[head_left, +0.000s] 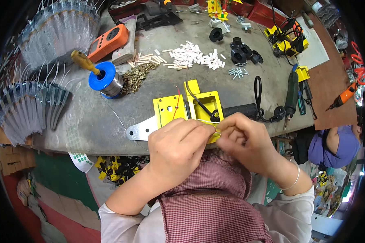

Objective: Assembling electrical components and soldering wires into a yellow control box at a workbench.

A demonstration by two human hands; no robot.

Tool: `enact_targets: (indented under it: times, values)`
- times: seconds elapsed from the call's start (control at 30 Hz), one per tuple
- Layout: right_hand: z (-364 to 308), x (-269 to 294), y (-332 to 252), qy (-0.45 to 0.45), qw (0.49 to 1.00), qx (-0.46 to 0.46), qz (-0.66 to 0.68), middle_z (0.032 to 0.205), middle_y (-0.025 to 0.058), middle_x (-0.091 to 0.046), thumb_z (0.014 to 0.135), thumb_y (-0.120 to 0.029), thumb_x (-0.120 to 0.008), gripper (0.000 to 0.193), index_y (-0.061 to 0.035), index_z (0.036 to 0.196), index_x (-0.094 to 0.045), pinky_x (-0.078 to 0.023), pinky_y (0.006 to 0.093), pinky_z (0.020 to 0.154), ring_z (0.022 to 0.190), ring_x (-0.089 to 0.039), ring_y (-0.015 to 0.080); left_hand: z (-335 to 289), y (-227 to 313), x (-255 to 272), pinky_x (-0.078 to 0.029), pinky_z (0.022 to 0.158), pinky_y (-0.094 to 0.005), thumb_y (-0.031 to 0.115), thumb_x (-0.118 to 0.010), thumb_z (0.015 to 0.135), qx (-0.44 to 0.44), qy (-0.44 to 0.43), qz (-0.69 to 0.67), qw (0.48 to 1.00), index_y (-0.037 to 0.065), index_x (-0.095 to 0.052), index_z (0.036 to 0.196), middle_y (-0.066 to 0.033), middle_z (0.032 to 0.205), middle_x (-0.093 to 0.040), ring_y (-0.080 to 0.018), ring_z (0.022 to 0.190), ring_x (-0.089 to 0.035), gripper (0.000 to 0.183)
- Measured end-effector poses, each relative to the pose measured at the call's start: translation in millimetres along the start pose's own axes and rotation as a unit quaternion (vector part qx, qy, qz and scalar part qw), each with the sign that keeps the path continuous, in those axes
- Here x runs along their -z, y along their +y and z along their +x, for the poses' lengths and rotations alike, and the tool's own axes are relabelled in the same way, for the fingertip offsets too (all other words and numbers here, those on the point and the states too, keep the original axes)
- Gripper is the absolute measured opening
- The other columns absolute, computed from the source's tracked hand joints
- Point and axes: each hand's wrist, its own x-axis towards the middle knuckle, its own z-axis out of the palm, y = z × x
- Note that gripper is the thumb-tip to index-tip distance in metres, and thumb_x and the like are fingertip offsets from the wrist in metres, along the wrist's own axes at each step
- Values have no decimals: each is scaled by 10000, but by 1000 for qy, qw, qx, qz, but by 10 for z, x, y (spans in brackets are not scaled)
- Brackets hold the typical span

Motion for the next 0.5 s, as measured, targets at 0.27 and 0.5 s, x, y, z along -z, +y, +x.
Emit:
enact_targets:
  times: [0.27,0.5]
  values:
    - [114,127,49,-33,995,97,-12,730,97,-603,865,-85,-661,76,-23,867,-618,-453,267,495,590,-603,181,-11,7,16,-496,549,-324,34,-720,672,-11,-31,13,999,74,-677,851,-37,755,-648,-211,639,-621,189]
    - [18,-23,82,163,878,323,-314,675,84,-566,850,-76,-677,79,-43,840,-605,-440,252,489,546,-580,166,24,42,37,-490,549,-318,-29,-753,663,11,-31,-4,999,64,-697,839,-63,778,-691,-219,619,-628,207]
